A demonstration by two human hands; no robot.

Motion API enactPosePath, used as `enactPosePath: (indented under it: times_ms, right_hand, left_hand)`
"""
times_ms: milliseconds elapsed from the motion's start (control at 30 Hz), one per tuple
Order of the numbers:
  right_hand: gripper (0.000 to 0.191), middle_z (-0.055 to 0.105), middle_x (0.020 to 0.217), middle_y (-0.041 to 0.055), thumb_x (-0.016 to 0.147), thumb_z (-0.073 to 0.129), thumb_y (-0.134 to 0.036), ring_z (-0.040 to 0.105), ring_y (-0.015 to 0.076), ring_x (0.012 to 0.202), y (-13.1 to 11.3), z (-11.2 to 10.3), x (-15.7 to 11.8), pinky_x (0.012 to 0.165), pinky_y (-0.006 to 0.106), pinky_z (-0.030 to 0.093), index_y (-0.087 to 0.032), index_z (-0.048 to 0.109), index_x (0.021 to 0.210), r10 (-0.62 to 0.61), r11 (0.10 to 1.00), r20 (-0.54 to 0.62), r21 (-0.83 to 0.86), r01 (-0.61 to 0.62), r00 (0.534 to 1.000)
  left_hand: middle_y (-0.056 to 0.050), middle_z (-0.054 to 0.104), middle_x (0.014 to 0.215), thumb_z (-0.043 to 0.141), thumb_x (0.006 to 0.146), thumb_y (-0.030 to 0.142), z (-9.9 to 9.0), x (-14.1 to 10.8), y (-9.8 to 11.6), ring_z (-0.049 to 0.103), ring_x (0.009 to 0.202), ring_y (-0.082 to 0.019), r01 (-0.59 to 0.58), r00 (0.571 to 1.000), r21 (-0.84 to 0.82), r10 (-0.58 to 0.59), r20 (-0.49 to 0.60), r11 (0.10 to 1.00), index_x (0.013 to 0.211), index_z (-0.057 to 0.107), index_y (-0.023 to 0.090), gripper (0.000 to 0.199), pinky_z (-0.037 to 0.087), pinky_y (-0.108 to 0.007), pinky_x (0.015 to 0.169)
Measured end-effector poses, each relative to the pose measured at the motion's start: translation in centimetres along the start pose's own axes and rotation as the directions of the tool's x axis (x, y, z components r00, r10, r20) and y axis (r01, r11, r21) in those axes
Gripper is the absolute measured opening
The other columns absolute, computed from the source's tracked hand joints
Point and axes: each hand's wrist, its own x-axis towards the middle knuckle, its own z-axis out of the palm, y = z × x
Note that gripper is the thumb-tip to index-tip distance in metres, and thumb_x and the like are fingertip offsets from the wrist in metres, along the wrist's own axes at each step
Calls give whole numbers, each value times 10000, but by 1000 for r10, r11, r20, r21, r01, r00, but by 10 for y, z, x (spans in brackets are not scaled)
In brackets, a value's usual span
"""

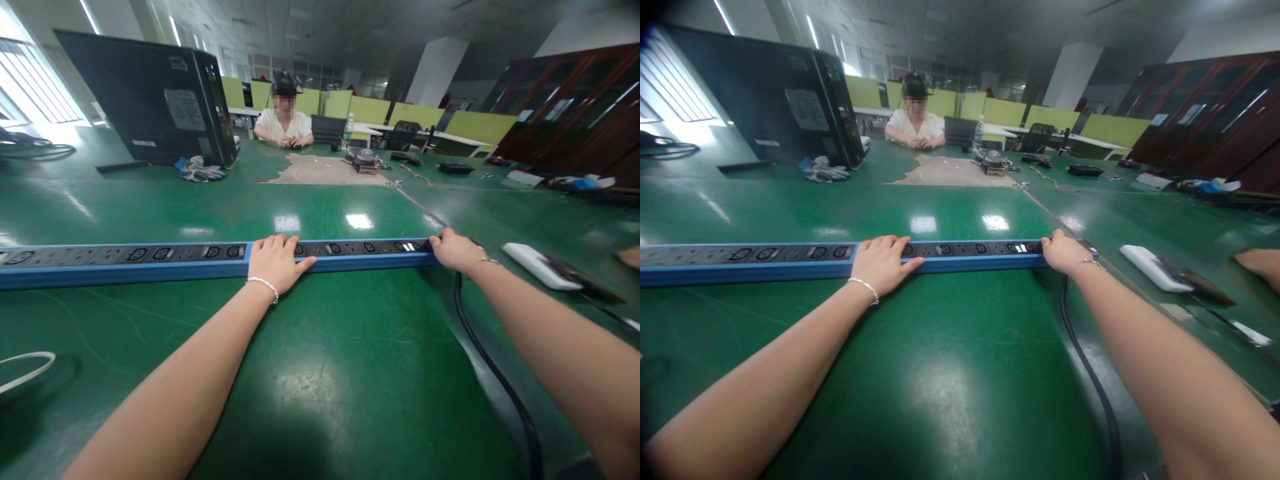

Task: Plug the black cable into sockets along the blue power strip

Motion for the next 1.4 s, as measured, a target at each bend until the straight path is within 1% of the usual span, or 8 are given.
enactPosePath:
  times_ms: [433, 600, 700, 833, 933, 1033, 1233, 1400]
  right_hand:
    - [499, 581, 1099, 282, 895, 217, -438, 579, 359, 996, -2, -2, 6, 782, 410, 428, -86, 480, 1132, 121, 980, 19, -160, -116, 993]
    - [481, 580, 1098, 275, 895, 243, -407, 573, 335, 1005, -6, -2, 5, 792, 380, 422, -65, 515, 1096, 108, 989, 25, -107, -105, 994]
    - [485, 583, 1088, 279, 895, 238, -401, 575, 330, 989, -3, -14, 2, 768, 371, 419, -59, 525, 1084, 127, 990, -30, -55, -129, 991]
    - [518, 580, 1094, 280, 900, 214, -431, 571, 324, 970, 13, -49, -3, 728, 366, 408, -63, 500, 1128, 206, 976, -227, -24, -217, 952]
    - [463, 585, 1108, 247, 905, 243, -415, 557, 283, 976, 28, -65, -5, 723, 330, 392, -91, 533, 1065, 107, 990, -154, -76, -120, 982]
    - [445, 581, 1125, 231, 908, 253, -415, 551, 272, 985, 38, -57, -5, 722, 312, 380, -100, 540, 1036, 78, 990, -62, -111, -85, 995]
    - [458, 574, 1129, 253, 913, 236, -400, 547, 296, 1020, 42, -20, 2, 749, 316, 372, -78, 526, 1060, 100, 988, 16, -118, -98, 995]
    - [460, 579, 1110, 264, 911, 233, -412, 557, 304, 1000, 41, -14, 10, 745, 328, 374, -84, 517, 1062, 83, 990, 23, -118, -79, 996]
  left_hand:
    - [-108, 582, 1141, 236, 810, 707, 1, -1, -1, 487, 1094, -276, 18, 999, 31, -19, 34, 999, 1217, 514, 215, 696, 305, -386, 907]
    - [-115, 562, 1186, 223, 816, 701, -1, -1, 1, 465, 1123, -281, 28, 998, 43, -31, 63, 999, 1254, 487, 212, 707, 287, -394, 925]
    - [-113, 567, 1179, 230, 816, 701, 0, -1, 0, 468, 1119, -282, 25, 998, 45, -28, 64, 999, 1251, 491, 215, 703, 289, -396, 925]
    - [-115, 573, 1174, 230, 811, 707, 0, 0, 0, 474, 1115, -286, 15, 998, 44, -18, 58, 999, 1241, 503, 211, 711, 298, -404, 921]
    - [-122, 568, 1193, 239, 815, 699, -1, 1, 0, 477, 1117, -290, 18, 998, 47, -21, 67, 999, 1246, 502, 207, 705, 301, -412, 919]
    - [-125, 567, 1198, 260, 813, 693, -2, 2, 0, 482, 1113, -293, 16, 997, 44, -19, 75, 999, 1246, 504, 203, 698, 305, -415, 913]
    - [-123, 566, 1196, 256, 816, 685, -4, 1, 1, 472, 1123, -300, 18, 996, 41, -22, 81, 999, 1261, 493, 207, 695, 304, -418, 904]
    - [-127, 573, 1185, 265, 812, 689, -3, 1, 1, 482, 1108, -298, 16, 997, 52, -20, 71, 999, 1247, 503, 202, 695, 307, -415, 899]
